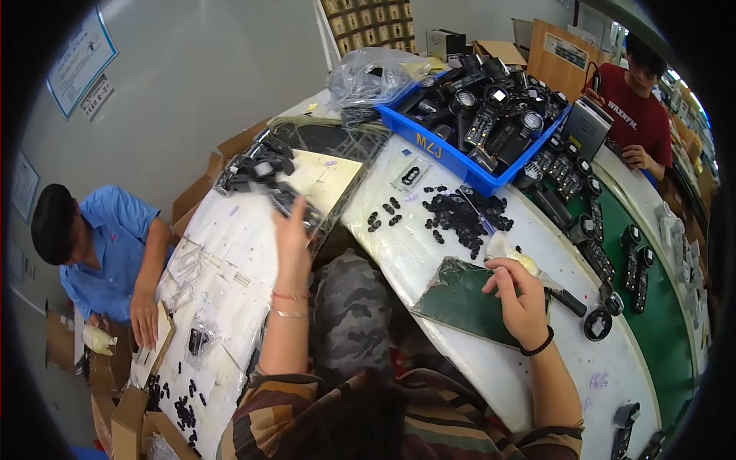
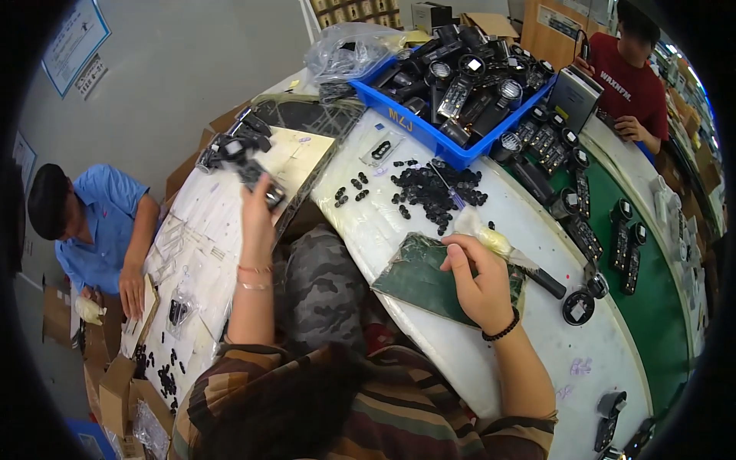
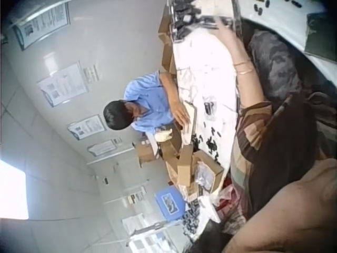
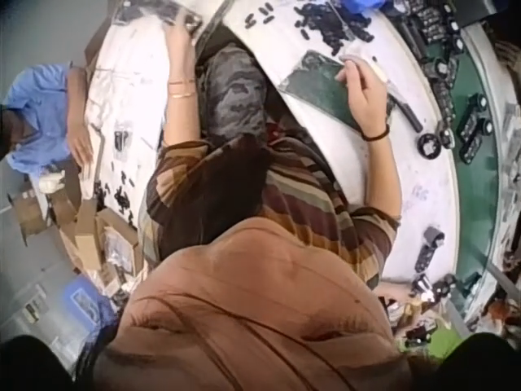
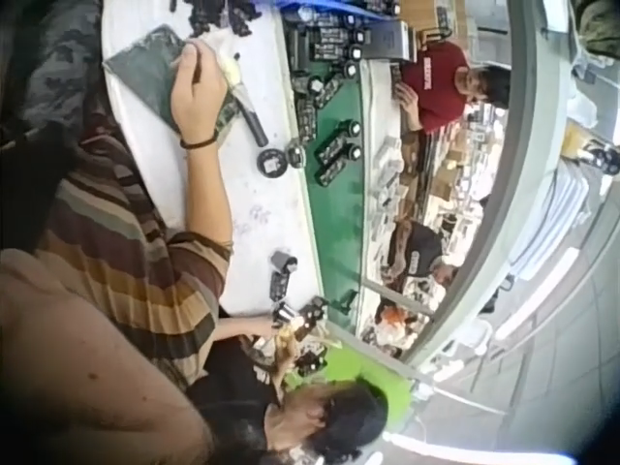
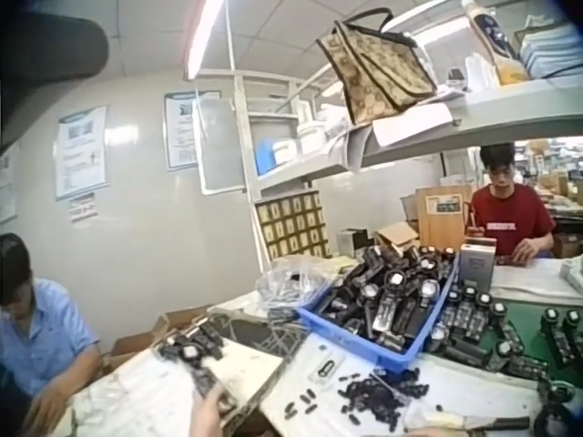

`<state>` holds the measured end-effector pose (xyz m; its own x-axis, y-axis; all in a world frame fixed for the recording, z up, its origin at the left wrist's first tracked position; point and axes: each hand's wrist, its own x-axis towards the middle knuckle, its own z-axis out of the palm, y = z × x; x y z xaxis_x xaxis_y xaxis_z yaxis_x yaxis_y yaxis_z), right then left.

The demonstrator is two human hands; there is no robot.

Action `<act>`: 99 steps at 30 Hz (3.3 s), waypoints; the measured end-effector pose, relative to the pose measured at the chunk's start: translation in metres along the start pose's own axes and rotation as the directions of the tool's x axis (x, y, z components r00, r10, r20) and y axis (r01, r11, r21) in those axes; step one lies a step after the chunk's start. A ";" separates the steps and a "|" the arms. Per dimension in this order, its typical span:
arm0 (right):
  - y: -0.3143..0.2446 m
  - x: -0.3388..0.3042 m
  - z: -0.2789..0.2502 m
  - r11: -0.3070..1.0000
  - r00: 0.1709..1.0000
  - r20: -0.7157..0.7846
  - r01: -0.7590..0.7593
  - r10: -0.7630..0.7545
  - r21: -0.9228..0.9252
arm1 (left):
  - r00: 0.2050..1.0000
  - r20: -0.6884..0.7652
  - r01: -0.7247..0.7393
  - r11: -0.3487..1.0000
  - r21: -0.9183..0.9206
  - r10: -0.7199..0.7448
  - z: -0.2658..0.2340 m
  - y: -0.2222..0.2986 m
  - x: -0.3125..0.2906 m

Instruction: The person assembles an electronic device by hand, fitting a circuit board into a plastic casing and securing it with small screws from a component tray, then tests the device.

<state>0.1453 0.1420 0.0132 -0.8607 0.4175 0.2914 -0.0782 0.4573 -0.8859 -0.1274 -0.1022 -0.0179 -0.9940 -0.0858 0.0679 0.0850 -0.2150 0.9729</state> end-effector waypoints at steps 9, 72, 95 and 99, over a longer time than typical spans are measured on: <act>-0.001 0.005 0.004 0.998 0.995 0.081 0.067 -0.066 -0.013 | 0.786 -0.577 0.267 0.721 0.639 0.221 -0.124 -0.002 0.204; 0.022 -0.026 -0.019 0.747 0.900 0.289 0.434 -0.328 -0.504 | -0.015 0.973 -0.639 0.746 -0.187 0.231 0.086 -0.018 -0.129; 0.028 -0.028 -0.019 0.809 0.904 0.173 0.428 -0.392 -0.403 | 0.672 0.740 -0.577 0.647 0.498 0.030 0.292 0.018 0.046; 0.017 -0.026 -0.036 0.717 0.864 0.020 0.430 -0.503 -0.548 | 0.452 0.827 -0.656 0.752 0.056 0.333 0.238 0.066 0.008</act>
<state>0.1846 0.1666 0.0037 -0.7142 0.1152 0.6904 -0.1505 0.9380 -0.3122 -0.1460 0.1143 0.0989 -0.4783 0.6944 0.5376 0.7124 -0.0510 0.6999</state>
